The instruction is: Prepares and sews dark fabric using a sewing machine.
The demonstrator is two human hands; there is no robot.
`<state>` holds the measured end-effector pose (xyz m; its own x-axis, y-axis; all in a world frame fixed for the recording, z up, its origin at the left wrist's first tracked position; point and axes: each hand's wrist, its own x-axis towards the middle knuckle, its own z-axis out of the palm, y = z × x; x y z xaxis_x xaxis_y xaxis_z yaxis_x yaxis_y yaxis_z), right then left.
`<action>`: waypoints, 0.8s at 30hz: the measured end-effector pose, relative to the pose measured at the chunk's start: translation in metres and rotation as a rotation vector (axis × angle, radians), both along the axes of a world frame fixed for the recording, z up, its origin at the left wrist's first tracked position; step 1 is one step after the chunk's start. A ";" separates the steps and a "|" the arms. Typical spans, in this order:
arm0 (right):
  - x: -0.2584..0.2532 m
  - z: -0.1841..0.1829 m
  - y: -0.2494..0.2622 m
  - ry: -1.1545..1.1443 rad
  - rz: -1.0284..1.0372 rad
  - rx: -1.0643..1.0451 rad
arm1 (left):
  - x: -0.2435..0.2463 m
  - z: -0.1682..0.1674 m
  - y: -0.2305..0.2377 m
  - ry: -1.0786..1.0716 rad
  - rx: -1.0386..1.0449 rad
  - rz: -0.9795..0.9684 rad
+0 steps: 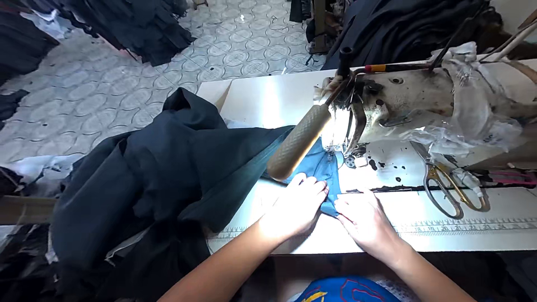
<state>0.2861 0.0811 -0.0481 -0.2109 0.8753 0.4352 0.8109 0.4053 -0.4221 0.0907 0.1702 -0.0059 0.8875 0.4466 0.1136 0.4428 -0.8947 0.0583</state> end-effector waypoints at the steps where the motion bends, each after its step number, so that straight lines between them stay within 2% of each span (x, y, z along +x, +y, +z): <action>1: 0.001 -0.002 -0.001 0.032 0.012 -0.020 | -0.002 0.007 0.002 0.037 -0.132 -0.004; 4: 0.001 -0.006 0.000 0.109 0.087 -0.048 | -0.004 0.021 0.013 0.029 -0.424 0.007; 6: -0.001 -0.003 0.002 0.109 0.126 -0.045 | 0.003 0.019 0.020 -0.091 -0.419 0.080; 8: -0.002 -0.001 0.004 0.117 0.128 -0.027 | 0.021 0.027 0.026 0.008 -0.409 0.226; 10: 0.000 -0.001 0.003 0.127 0.102 0.004 | 0.043 0.040 0.034 0.204 -0.506 0.391; 11: 0.001 0.001 0.002 0.131 0.091 0.013 | 0.051 0.045 0.040 0.236 -0.558 0.445; 19: 0.001 0.009 0.004 0.121 0.107 0.001 | 0.067 0.056 0.052 0.284 -0.638 0.665; 21: 0.000 0.006 0.003 0.084 0.120 -0.041 | 0.061 0.047 0.048 0.178 -0.602 0.605; 24: 0.002 0.000 0.003 -0.013 0.105 -0.003 | 0.038 -0.003 0.039 -0.204 -0.193 0.230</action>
